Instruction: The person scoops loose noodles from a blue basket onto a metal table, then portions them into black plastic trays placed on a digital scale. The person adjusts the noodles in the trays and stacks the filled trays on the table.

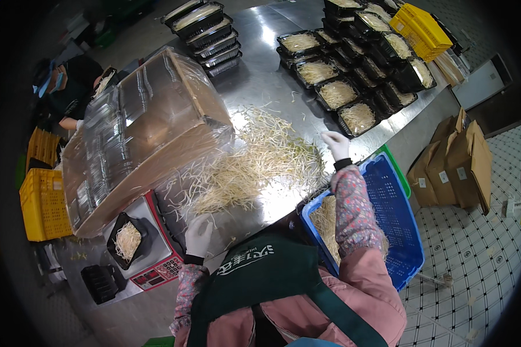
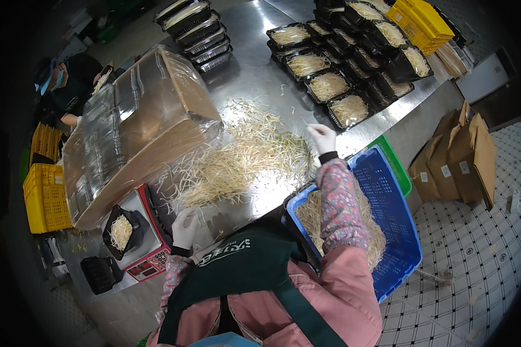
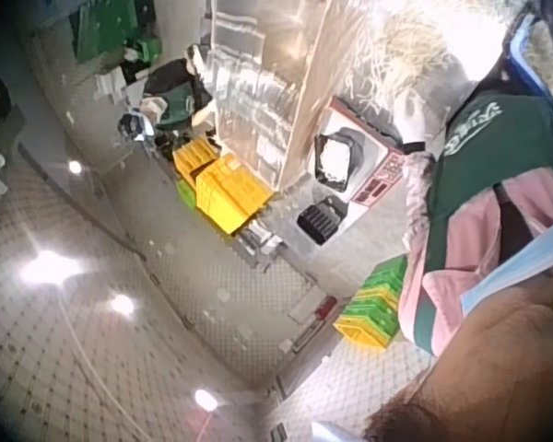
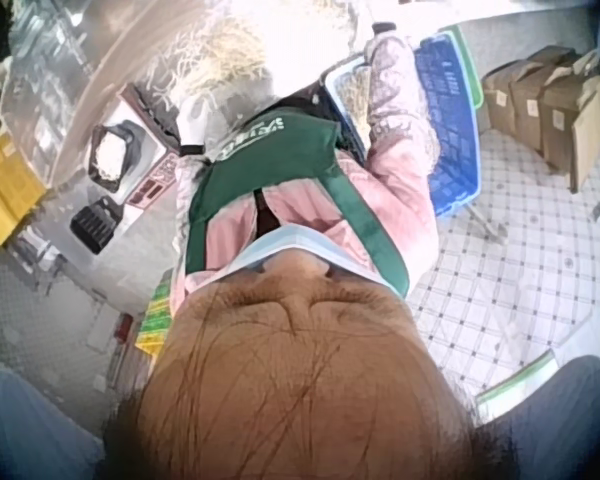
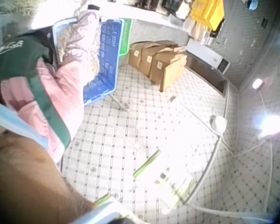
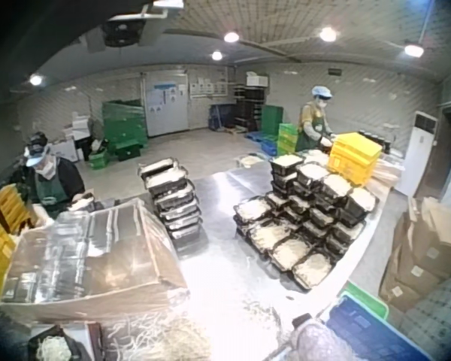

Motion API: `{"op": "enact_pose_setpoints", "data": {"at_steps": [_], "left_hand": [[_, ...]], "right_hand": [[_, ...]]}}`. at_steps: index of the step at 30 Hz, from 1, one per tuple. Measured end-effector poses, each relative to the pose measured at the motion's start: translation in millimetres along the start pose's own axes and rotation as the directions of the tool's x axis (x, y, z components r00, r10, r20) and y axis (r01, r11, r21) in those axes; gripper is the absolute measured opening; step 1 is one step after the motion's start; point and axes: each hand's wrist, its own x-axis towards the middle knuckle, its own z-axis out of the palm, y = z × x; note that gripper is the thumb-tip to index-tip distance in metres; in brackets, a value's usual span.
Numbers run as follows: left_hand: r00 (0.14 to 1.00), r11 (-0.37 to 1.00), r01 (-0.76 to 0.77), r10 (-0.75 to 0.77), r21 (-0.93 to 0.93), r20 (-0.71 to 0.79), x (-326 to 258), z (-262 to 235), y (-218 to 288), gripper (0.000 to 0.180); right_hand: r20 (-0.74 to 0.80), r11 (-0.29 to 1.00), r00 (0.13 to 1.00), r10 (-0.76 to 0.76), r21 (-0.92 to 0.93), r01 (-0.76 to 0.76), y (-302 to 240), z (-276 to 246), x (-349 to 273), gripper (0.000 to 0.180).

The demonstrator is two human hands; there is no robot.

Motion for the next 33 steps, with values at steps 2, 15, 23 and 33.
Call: {"op": "enact_pose_setpoints", "data": {"at_steps": [2, 15, 23, 33], "left_hand": [[1.000, 1.000, 0.008, -0.008, 0.009, 0.008, -0.5, -3.1, 8.0, 0.026], [0.987, 0.989, 0.144, -0.147, -0.041, -0.060, -30.0, -20.7, -18.2, 0.025], [0.999, 0.998, 0.050, -0.050, -0.032, -0.015, -7.8, -7.9, -12.9, 0.030], [0.987, 0.979, 0.141, -0.126, -0.150, 0.105, -19.2, 9.1, -16.5, 0.041]], "right_hand": [[0.054, 0.916, 0.986, -0.161, -0.364, 0.169, 1.1, 59.5, 12.2, 0.016], [0.233, 0.885, 0.957, -0.173, -0.390, 0.255, -12.9, 28.0, 22.0, 0.011], [-0.240, 0.721, 0.952, 0.188, 0.692, 0.032, -25.8, -109.6, -19.8, 0.045], [0.514, 0.563, 0.854, 0.078, -0.730, 0.388, -24.5, 67.8, -66.0, 0.055]]}}
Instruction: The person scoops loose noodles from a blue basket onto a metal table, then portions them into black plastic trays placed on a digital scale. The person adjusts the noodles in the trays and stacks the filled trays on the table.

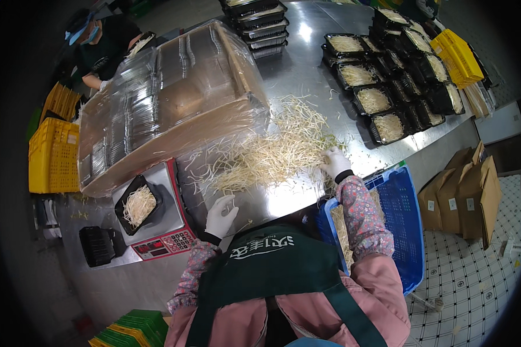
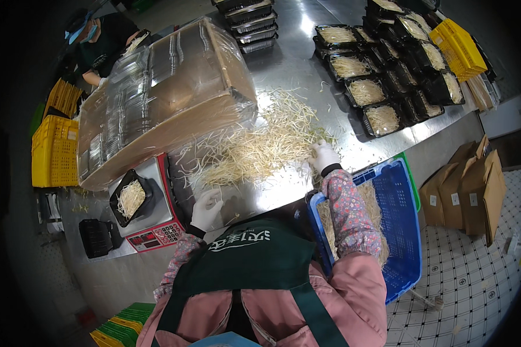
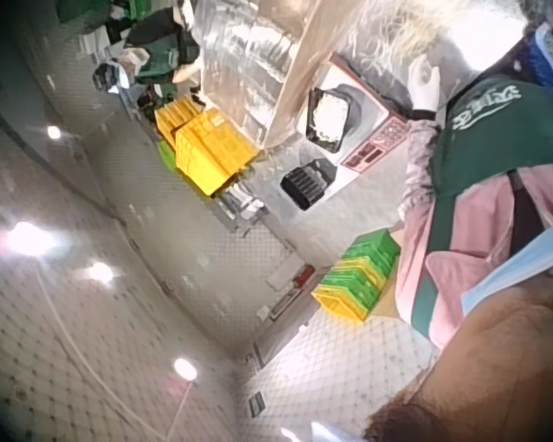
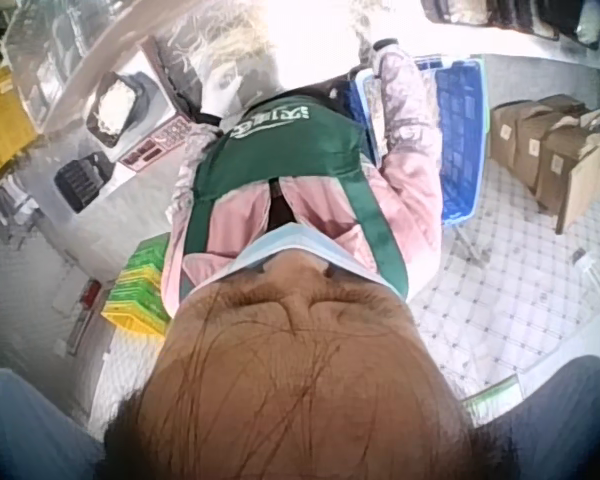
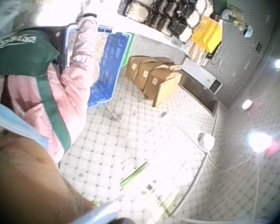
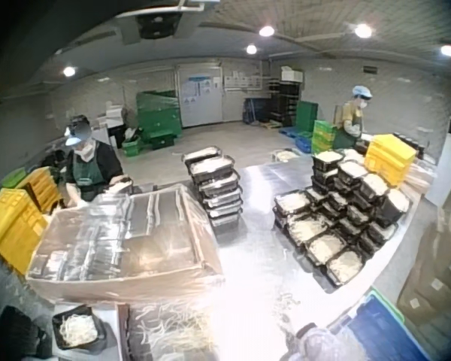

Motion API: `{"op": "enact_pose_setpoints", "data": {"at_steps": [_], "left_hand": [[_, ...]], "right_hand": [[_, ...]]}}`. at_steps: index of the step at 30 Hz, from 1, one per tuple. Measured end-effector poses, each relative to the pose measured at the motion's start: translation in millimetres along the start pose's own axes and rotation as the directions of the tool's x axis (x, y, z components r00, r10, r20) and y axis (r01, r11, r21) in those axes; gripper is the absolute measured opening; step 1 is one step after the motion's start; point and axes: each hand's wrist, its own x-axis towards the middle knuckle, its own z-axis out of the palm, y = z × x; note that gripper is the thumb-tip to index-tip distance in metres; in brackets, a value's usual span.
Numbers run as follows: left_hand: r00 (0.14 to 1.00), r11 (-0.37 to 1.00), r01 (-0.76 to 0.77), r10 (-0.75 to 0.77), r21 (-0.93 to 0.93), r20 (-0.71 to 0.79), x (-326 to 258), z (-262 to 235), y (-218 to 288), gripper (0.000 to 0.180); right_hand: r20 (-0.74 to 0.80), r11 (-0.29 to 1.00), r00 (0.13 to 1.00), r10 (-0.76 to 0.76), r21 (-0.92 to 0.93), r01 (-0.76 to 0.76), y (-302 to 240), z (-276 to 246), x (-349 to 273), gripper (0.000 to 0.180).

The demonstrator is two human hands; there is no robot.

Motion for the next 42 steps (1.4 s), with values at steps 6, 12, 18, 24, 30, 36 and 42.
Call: {"op": "enact_pose_setpoints", "data": {"at_steps": [6, 12, 18, 24, 30, 36, 42], "left_hand": [[0.960, 0.923, 0.265, -0.279, -0.280, -0.009, -40.4, 0.3, -46.8, 0.053], [0.997, 0.965, 0.018, 0.002, 0.262, -0.076, -13.1, -3.1, -18.0, 0.087], [0.996, 0.837, -0.067, 0.020, 0.543, 0.092, 52.2, 0.0, -3.6, 0.115], [0.972, 0.784, -0.111, -0.043, 0.611, 0.232, 84.8, 0.6, 9.7, 0.098], [0.991, 0.925, -0.136, 0.133, 0.355, 0.032, 102.7, 9.4, -23.4, 0.031], [0.947, 0.980, -0.110, 0.153, 0.163, -0.283, 83.8, -54.3, -22.5, 0.033], [0.867, 0.992, -0.108, 0.127, 0.067, -0.482, 77.3, -74.2, -2.5, 0.033]], "right_hand": [[-0.234, 0.830, 0.968, 0.092, 0.555, 0.055, 44.4, -39.2, 34.5, 0.026], [-0.030, 0.968, 0.998, -0.062, 0.243, 0.067, -36.2, -29.1, 65.2, 0.091], [0.175, 0.987, 0.972, -0.158, 0.039, 0.153, -165.8, 9.0, 45.7, 0.113], [0.270, 0.868, 0.900, -0.342, -0.275, 0.412, -201.6, 26.3, 10.4, 0.101], [0.099, 0.949, 0.947, -0.306, -0.047, 0.312, -148.1, 23.9, 64.6, 0.051], [-0.271, 0.893, 0.959, -0.086, 0.406, 0.195, -88.5, -41.5, 82.0, 0.050], [-0.163, 0.849, 0.890, -0.426, 0.266, 0.456, -203.0, 16.7, 14.4, 0.040]]}}
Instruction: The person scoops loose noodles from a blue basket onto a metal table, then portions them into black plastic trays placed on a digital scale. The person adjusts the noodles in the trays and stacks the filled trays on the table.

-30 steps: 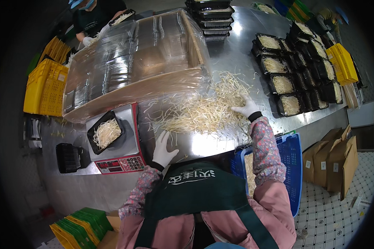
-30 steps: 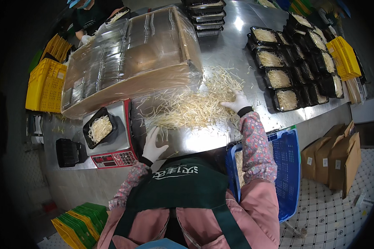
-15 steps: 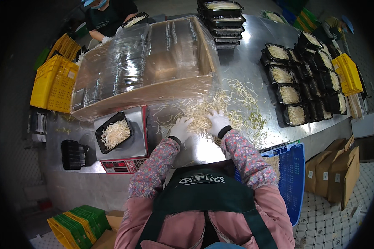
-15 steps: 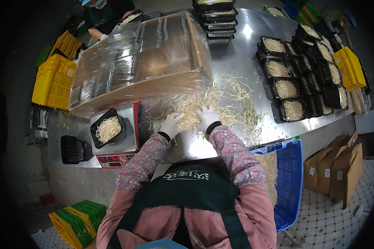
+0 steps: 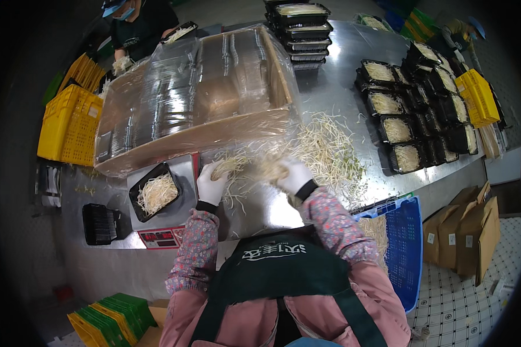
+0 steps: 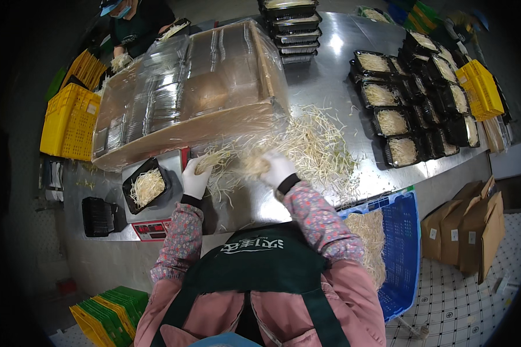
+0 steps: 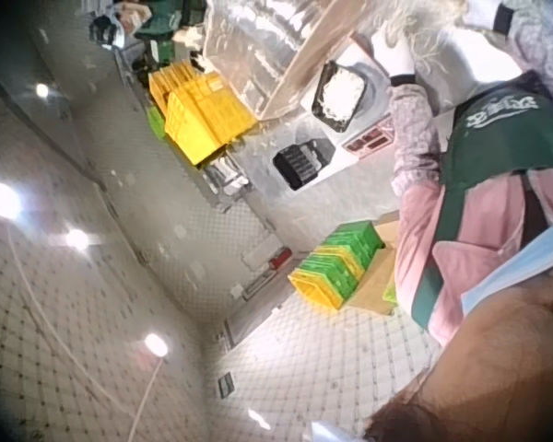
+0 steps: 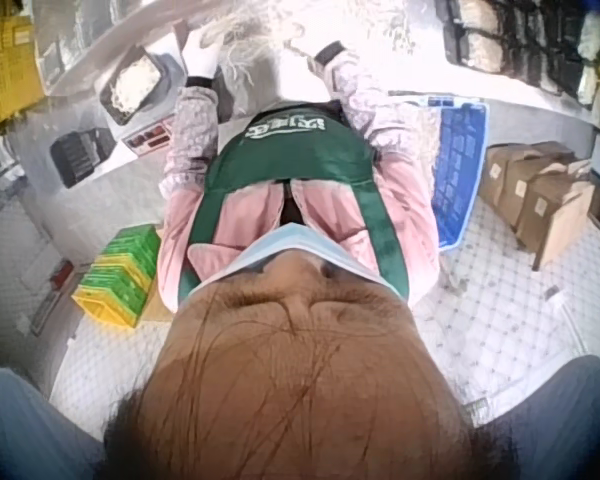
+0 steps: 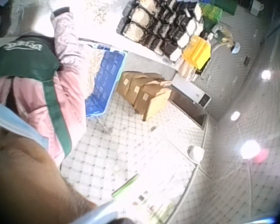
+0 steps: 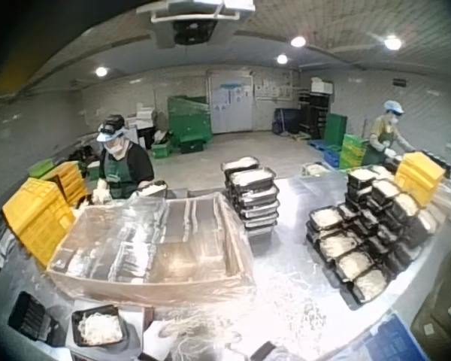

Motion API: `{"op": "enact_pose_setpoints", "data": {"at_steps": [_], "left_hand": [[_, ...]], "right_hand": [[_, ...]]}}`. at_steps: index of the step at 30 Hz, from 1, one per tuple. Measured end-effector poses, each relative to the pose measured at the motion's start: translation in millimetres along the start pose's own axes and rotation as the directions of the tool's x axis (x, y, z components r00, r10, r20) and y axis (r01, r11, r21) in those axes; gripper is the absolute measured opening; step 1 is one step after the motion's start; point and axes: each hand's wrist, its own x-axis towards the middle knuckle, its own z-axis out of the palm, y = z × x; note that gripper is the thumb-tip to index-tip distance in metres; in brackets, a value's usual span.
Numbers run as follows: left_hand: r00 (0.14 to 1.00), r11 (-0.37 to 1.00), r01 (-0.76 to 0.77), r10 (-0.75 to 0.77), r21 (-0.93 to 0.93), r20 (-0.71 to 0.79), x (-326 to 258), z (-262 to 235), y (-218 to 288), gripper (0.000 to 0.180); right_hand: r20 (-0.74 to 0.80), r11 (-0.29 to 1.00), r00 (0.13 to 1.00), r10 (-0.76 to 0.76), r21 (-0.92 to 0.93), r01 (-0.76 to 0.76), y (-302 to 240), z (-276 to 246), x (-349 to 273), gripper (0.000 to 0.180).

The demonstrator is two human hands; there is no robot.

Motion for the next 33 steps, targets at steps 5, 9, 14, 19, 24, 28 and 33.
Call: {"op": "enact_pose_setpoints", "data": {"at_steps": [5, 9, 14, 19, 24, 28, 33], "left_hand": [[0.988, 0.997, -0.022, 0.010, 0.078, 0.151, -15.3, -8.0, 2.5, 0.034], [0.937, 0.974, -0.053, -0.028, 0.222, 0.349, -25.1, -29.4, 5.4, 0.037], [0.820, 0.898, -0.389, 0.236, 0.205, 0.521, -20.4, -33.7, 41.3, 0.043], [0.802, 0.803, -0.496, 0.278, 0.330, 0.529, -32.3, -2.1, 36.5, 0.063], [0.847, 0.830, 0.525, -0.488, -0.188, 0.212, -106.0, 1.7, -45.2, 0.079], [0.570, 0.293, 0.788, -0.678, -0.541, 0.463, -94.6, 43.3, -47.6, 0.078], [0.668, 0.276, 0.677, -0.619, -0.682, 0.413, -51.0, 84.2, -6.7, 0.047]], "right_hand": [[0.140, 0.954, 0.990, 0.028, -0.301, 0.015, 35.8, 47.6, 3.9, 0.032], [-0.108, 0.901, 0.938, 0.328, -0.264, -0.345, 92.8, -52.0, 21.1, 0.043], [-0.223, 0.901, 0.935, 0.275, 0.399, -0.170, 61.5, -85.6, 13.8, 0.042], [0.099, 0.976, 0.985, 0.143, 0.152, -0.157, 13.9, -10.2, -2.5, 0.082], [0.207, 0.693, 0.928, 0.310, 0.619, -0.370, 65.0, -3.9, -8.5, 0.081], [0.132, 0.720, 0.872, 0.472, 0.512, -0.468, 81.3, 66.5, -5.8, 0.090], [0.407, 0.577, 0.844, 0.351, 0.616, -0.537, 11.0, 70.6, 7.1, 0.090]]}}
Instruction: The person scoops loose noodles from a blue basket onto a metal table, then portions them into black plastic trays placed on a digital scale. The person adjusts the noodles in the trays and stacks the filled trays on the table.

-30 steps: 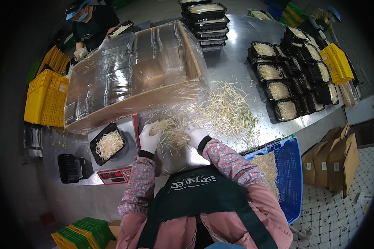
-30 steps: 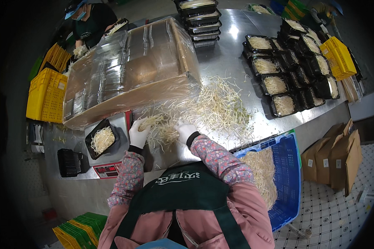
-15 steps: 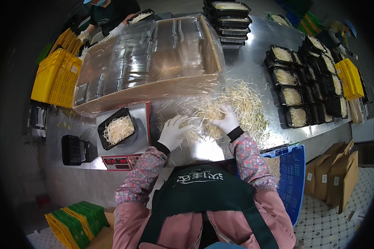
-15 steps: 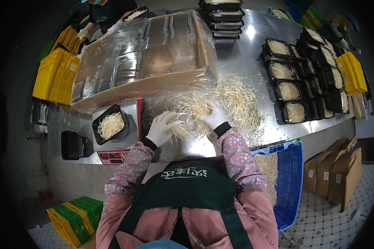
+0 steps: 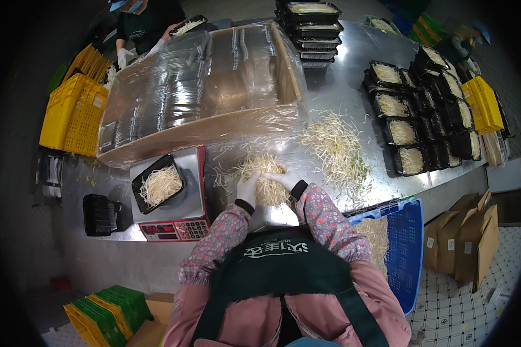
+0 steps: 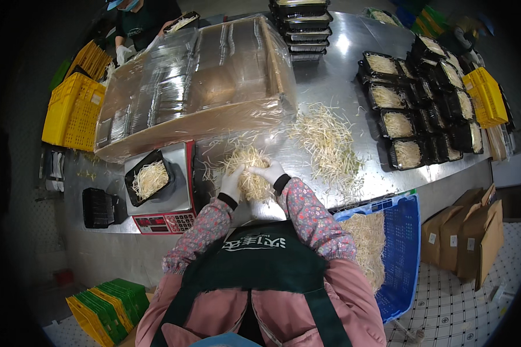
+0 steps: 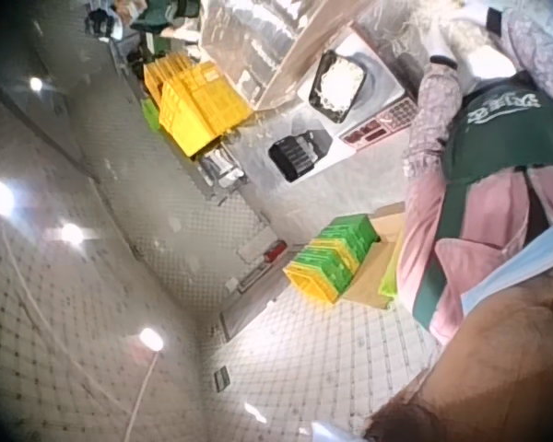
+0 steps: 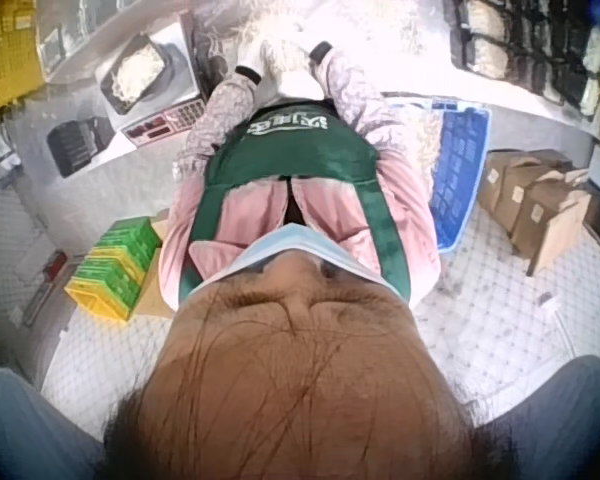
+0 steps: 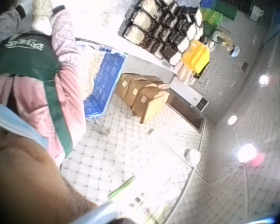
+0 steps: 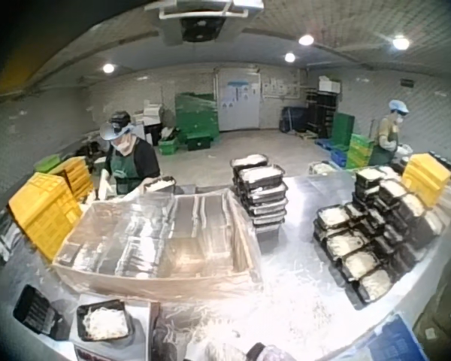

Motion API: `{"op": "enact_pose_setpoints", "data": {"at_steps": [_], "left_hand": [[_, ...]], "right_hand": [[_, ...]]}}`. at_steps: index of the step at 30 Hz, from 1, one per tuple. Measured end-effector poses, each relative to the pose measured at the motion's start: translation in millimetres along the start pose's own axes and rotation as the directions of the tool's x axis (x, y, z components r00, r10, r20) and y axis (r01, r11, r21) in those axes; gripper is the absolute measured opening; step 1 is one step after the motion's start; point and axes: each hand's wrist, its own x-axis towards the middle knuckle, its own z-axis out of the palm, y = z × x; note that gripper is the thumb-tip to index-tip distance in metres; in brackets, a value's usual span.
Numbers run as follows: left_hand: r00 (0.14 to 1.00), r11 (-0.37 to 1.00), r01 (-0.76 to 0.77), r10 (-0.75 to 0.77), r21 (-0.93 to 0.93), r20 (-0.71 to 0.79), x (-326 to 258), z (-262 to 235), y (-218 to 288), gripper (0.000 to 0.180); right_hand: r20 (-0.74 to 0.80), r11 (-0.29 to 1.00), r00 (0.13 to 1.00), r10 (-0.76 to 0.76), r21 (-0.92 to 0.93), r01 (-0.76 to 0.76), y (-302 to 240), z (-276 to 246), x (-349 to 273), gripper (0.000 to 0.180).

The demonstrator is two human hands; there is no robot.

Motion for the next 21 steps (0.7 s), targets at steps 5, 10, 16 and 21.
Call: {"op": "enact_pose_setpoints", "data": {"at_steps": [5, 10, 16, 21], "left_hand": [[0.926, 0.951, 0.224, -0.141, -0.212, 0.349, -21.6, 20.3, 23.0, 0.042], [0.941, 0.991, 0.127, -0.107, -0.045, 0.321, -21.0, 22.1, 28.9, 0.030], [0.991, 0.998, 0.066, -0.067, 0.018, 0.114, -14.1, -13.6, 17.6, 0.034], [0.994, 0.998, 0.058, -0.054, -0.037, 0.100, -0.8, -50.4, 14.8, 0.038]], "right_hand": [[0.073, 0.880, 0.995, -0.066, 0.474, 0.023, -31.0, -36.4, -37.5, 0.066], [0.114, 0.800, 0.985, -0.127, 0.600, 0.034, -25.5, -53.1, -48.5, 0.060], [-0.081, 0.708, 0.996, -0.025, 0.702, 0.075, 13.1, -98.4, -42.8, 0.044], [-0.207, 0.806, 0.978, -0.028, 0.573, 0.145, 36.9, -133.5, -38.8, 0.034]]}}
